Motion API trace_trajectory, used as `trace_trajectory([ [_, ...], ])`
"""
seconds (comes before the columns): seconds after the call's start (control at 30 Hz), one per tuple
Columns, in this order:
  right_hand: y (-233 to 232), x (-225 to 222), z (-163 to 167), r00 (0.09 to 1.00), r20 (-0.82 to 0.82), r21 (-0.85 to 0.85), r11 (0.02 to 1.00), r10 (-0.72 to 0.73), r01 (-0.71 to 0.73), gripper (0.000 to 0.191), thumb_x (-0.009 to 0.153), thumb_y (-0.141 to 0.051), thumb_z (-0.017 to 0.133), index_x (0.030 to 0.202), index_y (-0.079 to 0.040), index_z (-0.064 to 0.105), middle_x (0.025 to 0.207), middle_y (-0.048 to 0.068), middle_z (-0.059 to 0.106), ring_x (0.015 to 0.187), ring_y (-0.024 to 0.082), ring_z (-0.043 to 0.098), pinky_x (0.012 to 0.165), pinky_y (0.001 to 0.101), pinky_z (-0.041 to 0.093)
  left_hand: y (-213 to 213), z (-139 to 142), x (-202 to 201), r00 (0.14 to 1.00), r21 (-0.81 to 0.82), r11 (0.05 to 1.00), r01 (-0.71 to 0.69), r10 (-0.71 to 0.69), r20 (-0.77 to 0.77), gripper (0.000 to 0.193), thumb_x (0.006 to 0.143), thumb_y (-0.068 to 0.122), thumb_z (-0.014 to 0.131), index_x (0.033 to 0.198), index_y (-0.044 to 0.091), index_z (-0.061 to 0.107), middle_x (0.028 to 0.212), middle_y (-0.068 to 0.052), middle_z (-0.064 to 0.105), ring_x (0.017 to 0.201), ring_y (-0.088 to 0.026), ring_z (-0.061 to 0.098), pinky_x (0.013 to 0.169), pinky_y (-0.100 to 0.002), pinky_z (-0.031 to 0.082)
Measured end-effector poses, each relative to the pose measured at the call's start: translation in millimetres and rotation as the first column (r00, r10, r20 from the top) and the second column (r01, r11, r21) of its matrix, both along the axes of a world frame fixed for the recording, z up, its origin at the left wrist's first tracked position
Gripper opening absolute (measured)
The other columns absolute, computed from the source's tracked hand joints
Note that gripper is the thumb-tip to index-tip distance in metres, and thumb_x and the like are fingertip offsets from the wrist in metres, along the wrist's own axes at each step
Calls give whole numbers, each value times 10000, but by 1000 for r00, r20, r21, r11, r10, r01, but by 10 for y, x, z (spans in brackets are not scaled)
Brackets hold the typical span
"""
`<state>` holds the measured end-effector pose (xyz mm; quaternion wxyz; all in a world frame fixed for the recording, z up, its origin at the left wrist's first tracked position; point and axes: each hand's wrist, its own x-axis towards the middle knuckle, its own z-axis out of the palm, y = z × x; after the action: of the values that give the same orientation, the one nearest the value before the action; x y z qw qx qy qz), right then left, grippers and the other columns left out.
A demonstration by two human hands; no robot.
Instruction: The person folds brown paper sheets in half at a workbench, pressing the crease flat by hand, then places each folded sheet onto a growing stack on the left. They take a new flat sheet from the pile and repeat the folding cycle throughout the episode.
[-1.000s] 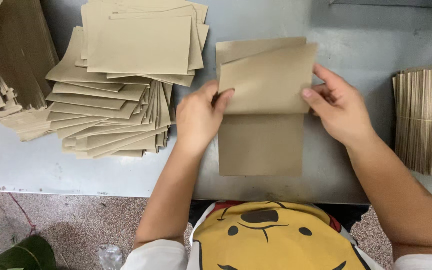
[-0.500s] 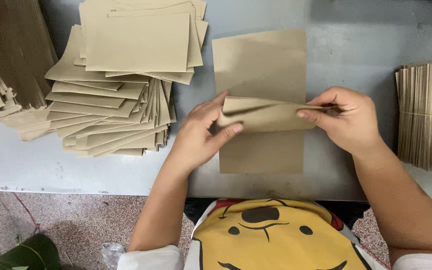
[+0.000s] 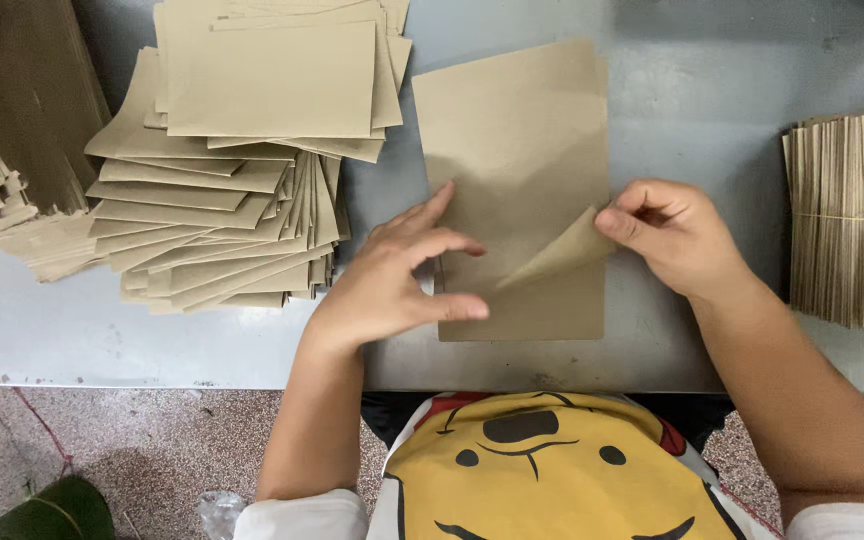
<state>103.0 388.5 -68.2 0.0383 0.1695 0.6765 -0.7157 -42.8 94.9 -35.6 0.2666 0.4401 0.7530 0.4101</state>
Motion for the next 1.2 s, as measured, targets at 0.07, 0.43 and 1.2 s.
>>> trace_trajectory([
  [0.07, 16, -19, -2, 999, 53, -46, 999, -13, 16, 186, 1008, -185, 706, 884, -49, 682, 808, -83, 594, 752, 21, 480, 678, 213, 418, 4, 24, 30, 1000, -32, 999, 12, -12, -16, 565, 751, 555, 843, 1131, 148, 748, 1603, -335, 365, 1470, -471, 430, 1164, -481, 371],
  [0.43, 13, -58, 66, 963, -18, -195, 946, -268, 259, 182, 1071, -241, 652, 1026, -67, 676, 903, 7, 717, 752, 96, 619, 674, 235, 484, 109, -90, 18, 959, 10, 979, -202, 200, -202, 350, 931, 285, 782, 1240, 136, 715, 1258, -113, 768, 1177, -288, 716, 1010, -387, 553],
  [1.2, -129, -358, 209, 998, -56, 925, 379, 34, 39, 426, 977, -223, 779, 1363, -110, 639, 1051, 97, 705, 958, 262, 654, 814, 378, 554, 463, -240, -28, 804, -63, 826, -560, 525, -279, 330, 826, 338, 814, 1126, 207, 770, 982, -65, 686, 723, -233, 683, 682, -377, 559],
])
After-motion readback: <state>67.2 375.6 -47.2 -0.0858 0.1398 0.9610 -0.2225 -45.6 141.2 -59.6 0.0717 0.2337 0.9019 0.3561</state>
